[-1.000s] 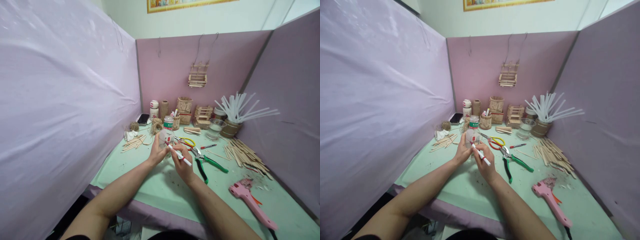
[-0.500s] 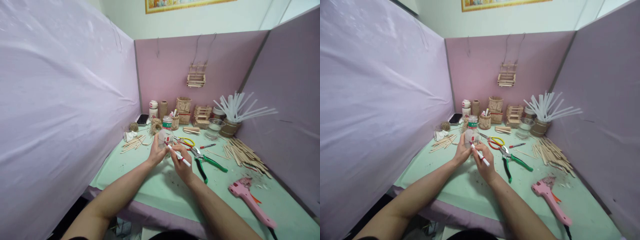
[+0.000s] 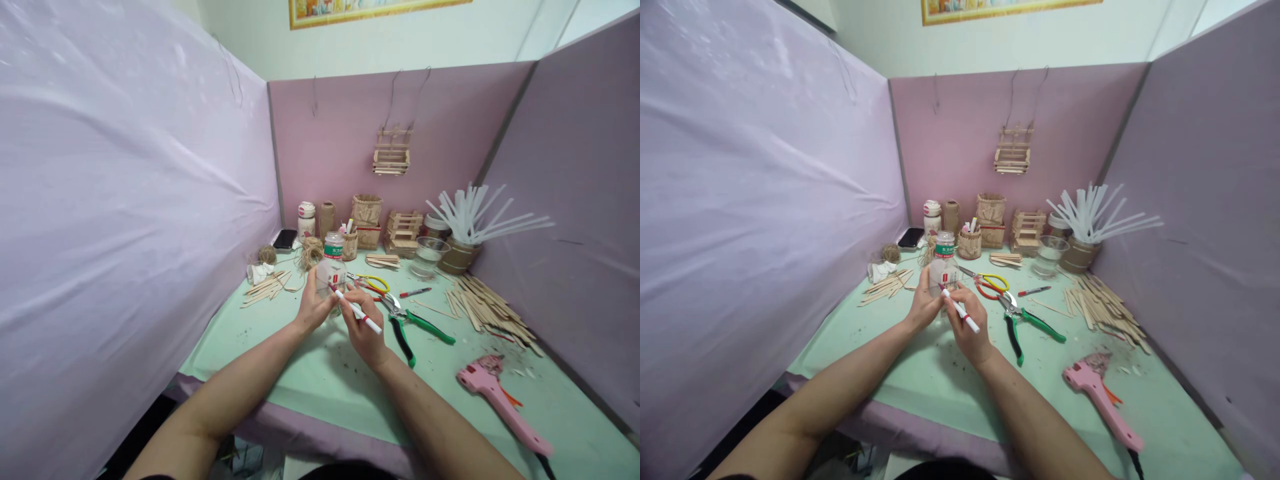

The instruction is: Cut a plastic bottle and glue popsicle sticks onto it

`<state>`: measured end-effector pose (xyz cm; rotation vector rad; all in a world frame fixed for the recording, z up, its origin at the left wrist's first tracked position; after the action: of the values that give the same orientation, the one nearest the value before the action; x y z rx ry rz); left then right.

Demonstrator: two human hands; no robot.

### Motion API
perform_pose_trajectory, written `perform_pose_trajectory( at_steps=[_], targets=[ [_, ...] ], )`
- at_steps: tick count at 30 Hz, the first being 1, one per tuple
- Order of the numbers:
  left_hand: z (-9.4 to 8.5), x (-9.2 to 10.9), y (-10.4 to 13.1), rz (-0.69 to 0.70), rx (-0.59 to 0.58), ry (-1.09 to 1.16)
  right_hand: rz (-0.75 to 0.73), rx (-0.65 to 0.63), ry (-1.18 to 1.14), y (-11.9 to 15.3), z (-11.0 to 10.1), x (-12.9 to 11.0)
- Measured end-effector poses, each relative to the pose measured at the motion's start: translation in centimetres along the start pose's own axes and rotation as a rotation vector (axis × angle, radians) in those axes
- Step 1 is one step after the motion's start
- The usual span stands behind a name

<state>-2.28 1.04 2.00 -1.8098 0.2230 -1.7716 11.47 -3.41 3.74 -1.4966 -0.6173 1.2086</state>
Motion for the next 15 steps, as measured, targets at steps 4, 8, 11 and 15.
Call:
perform_pose_trajectory(
  at_steps=[4, 8, 11, 15],
  targets=[
    [0.02, 0.14, 0.06, 0.010, 0.004, 0.002, -0.005, 0.011, 0.000, 0.03, 0.04, 0.02],
    [0.07, 0.46, 0.09, 0.037, 0.002, 0.001, -0.002, 0.020, -0.016, 0.02, 0.08, -0.07],
    [0.09, 0.35, 0.05, 0.035, -0.007, 0.010, 0.002, 0.023, -0.022, 0.00, 0.09, -0.15],
    [0.04, -0.26, -0.06, 0.011, -0.011, 0.007, 0.006, 0.033, -0.029, 0.03, 0.07, -0.14]
  ],
)
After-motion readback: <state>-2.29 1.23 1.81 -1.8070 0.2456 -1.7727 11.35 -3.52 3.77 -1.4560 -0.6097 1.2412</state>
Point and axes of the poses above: each hand's wrist, its own y-axis away from the middle knuckle, its own z-axis out of the palm, x = y × z, the point moved 2 cm from there along -y, towards the middle knuckle, and after that the axes turned 13 degrees about x, right-handed, at the moved point
